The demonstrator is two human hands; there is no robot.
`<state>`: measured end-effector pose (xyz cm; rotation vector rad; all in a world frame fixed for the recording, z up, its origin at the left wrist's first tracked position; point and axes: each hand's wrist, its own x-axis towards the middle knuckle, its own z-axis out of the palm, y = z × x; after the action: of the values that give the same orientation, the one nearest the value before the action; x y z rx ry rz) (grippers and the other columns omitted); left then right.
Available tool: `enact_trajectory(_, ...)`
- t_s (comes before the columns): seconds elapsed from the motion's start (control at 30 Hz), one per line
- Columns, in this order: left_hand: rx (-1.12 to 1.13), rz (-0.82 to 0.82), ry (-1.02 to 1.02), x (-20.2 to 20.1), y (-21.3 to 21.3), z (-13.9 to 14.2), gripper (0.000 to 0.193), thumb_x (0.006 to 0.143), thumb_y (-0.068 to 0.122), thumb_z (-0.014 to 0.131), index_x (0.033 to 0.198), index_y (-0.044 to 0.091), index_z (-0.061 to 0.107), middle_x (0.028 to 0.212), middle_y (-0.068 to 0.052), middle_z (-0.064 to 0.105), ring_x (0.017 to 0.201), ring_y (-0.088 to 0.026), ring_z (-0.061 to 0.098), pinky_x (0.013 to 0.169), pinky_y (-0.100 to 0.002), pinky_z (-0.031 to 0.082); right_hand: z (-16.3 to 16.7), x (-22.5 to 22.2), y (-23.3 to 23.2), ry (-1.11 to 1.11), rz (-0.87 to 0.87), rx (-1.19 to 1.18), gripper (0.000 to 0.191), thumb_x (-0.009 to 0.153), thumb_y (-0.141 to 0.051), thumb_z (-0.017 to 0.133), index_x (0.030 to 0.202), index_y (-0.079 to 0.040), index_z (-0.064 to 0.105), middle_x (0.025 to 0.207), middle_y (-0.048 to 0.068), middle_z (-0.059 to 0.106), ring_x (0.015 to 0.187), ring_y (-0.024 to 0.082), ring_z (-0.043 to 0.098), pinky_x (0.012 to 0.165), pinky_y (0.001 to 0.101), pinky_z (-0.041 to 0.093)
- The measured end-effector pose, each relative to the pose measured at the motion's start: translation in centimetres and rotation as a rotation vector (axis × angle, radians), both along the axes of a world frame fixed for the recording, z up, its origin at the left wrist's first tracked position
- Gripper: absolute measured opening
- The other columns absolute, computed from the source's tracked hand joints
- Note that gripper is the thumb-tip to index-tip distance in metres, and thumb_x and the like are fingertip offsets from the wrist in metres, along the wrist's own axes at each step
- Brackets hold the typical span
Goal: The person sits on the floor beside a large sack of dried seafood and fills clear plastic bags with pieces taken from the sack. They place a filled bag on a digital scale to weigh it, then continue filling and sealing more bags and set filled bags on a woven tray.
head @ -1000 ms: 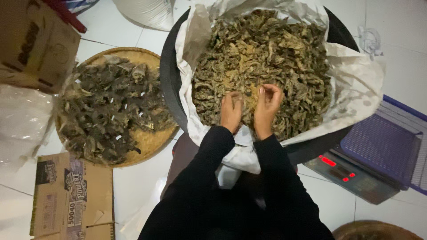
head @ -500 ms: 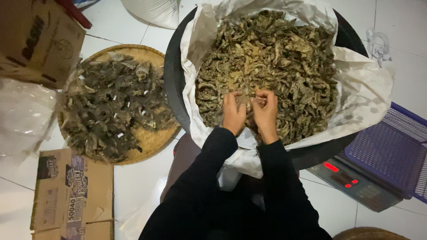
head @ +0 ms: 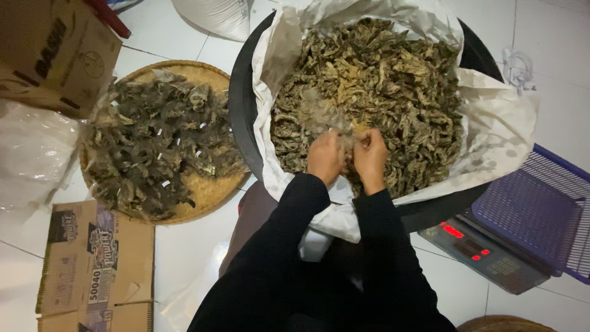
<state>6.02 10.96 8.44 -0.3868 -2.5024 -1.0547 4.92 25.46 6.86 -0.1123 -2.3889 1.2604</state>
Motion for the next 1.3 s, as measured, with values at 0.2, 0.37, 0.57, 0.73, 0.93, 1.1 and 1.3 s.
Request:
enact_trajectory(0.2,0.071,-0.057,-0.146,0.6,-0.2,0.1,0.018,0.094,0.011,0.06,0.11,0.004,0.058,0.109,-0.024,0.062,0.087,-0.047,0.064,0.073,-0.057,0.052,4.1,1.8,-1.6,0.097,-0.064,0.26,0.018,0.093,0.002,0.068,0.104,0.004,0.054,0.102,0.021,0.05,0.085,0.038,0.055,0.071,0.0463,0.047)
enact_trajectory(0.37,0.144,-0.083,-0.145,0.0,0.4,-1.3,0.016,0.1,0.013,0.054,0.113,0.005,0.051,0.107,-0.026,0.063,0.085,-0.047,0.066,0.074,-0.056,0.053,6.1,2.7,-3.2,0.259,-0.049,0.595,0.014,0.086,-0.004,0.069,0.098,-0.001,0.062,0.1,0.02,0.057,0.097,0.041,0.058,0.08,0.0498,0.049)
enact_trajectory(0.57,0.021,-0.012,-0.109,-0.3,0.3,-2.3,0.018,0.098,0.018,0.059,0.108,0.005,0.053,0.103,-0.027,0.065,0.075,-0.05,0.065,0.064,-0.06,0.052,3.3,2.4,-3.2,-0.006,0.037,0.29,0.022,0.1,-0.016,0.066,0.117,-0.003,0.071,0.109,0.021,0.07,0.098,0.04,0.068,0.086,0.0441,0.053)
enact_trajectory(0.73,0.006,-0.081,-0.059,0.0,0.5,-2.0,0.016,0.099,0.017,0.059,0.109,0.006,0.052,0.099,-0.024,0.065,0.078,-0.047,0.067,0.066,-0.055,0.055,0.8,1.4,-0.2,-0.303,0.271,-1.111,0.038,0.107,-0.006,0.049,0.141,0.005,0.058,0.131,0.019,0.068,0.111,0.026,0.068,0.092,0.0326,0.055)
enact_trajectory(0.93,0.055,-0.202,0.115,1.3,1.1,-0.7,0.016,0.097,0.017,0.062,0.106,0.005,0.057,0.087,-0.019,0.066,0.073,-0.044,0.067,0.061,-0.052,0.054,0.2,2.1,1.2,-0.311,0.422,-1.473,0.046,0.106,-0.004,0.045,0.152,0.004,0.046,0.144,0.018,0.059,0.127,0.027,0.061,0.107,0.036,0.053)
enact_trajectory(1.1,0.08,-0.418,0.228,2.7,0.7,0.1,0.014,0.101,0.016,0.06,0.096,0.006,0.052,0.081,-0.014,0.06,0.065,-0.035,0.064,0.058,-0.046,0.053,3.7,2.4,-0.3,-0.261,0.445,-1.324,0.061,0.104,-0.018,0.05,0.161,-0.015,0.028,0.167,0.012,0.031,0.15,0.029,0.039,0.12,0.0412,0.04)
enact_trajectory(1.3,-0.035,-0.649,0.339,4.5,0.7,0.6,0.018,0.096,0.019,0.066,0.093,0.007,0.054,0.078,-0.014,0.057,0.055,-0.03,0.058,0.051,-0.045,0.05,7.2,3.9,-0.5,-0.095,0.355,-0.688,0.08,0.104,-0.057,0.038,0.167,-0.014,0.016,0.173,0.016,0.012,0.158,0.032,0.019,0.125,0.0493,0.023)
